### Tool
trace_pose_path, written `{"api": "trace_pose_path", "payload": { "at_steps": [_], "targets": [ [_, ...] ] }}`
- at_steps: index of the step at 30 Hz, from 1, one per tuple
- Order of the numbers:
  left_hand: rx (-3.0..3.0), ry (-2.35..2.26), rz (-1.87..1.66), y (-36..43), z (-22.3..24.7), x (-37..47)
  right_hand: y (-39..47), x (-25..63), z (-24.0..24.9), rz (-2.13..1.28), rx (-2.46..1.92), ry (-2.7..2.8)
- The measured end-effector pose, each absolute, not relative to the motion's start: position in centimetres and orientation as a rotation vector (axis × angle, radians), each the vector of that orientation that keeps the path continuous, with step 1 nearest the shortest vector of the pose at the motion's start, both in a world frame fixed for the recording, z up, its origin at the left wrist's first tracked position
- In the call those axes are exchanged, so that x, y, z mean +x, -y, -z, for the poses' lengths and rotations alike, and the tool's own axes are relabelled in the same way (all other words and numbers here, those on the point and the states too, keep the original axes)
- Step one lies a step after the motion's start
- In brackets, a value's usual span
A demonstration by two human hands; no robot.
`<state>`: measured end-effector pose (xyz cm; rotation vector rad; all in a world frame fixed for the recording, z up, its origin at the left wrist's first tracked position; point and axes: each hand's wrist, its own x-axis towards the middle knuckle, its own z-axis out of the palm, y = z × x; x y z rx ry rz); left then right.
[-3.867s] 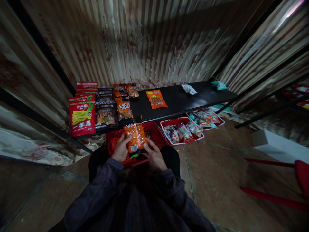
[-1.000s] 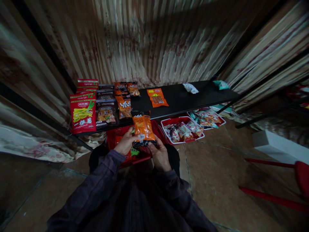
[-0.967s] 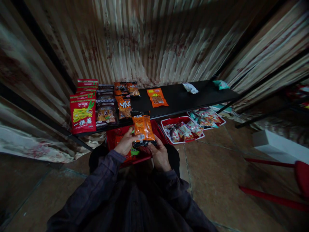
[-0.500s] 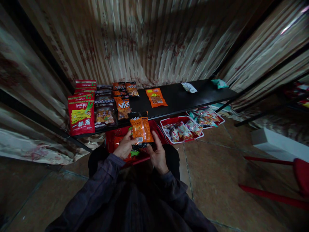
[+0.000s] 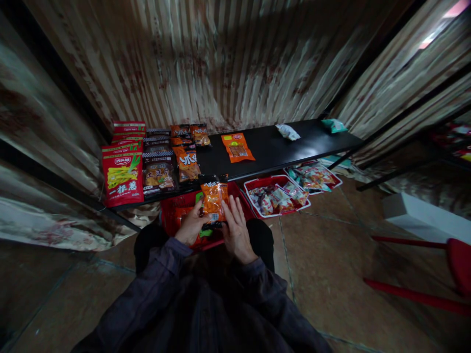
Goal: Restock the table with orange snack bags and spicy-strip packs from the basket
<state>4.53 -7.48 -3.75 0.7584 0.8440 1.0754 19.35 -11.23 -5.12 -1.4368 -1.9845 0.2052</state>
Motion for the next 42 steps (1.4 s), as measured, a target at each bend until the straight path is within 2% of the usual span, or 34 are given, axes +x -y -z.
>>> {"api": "trace_pose_path", "payload": {
  "at_steps": [16, 28, 33, 42],
  "targets": [
    [0.911, -1.030, -1.071, 8.0, 4.8, 4.7, 10.9, 19.4, 6.1, -0.439, -1.314, 1.930],
    [1.412, -1.420, -1.096, 10.4, 2.0, 5.5, 10.9, 18.4, 4.9, -1.005, -1.183, 1.444],
    [1.699, -1.495, -1.125, 11.5, 2.3, 6.1, 10.9, 18.0, 5.1, -1.226, -1.111, 1.218],
    [1.859, -1.400, -1.113, 13.7, 2.6, 7.2, 11.0, 16.9, 3.1, -1.406, -1.028, 0.894]
  ]
}}
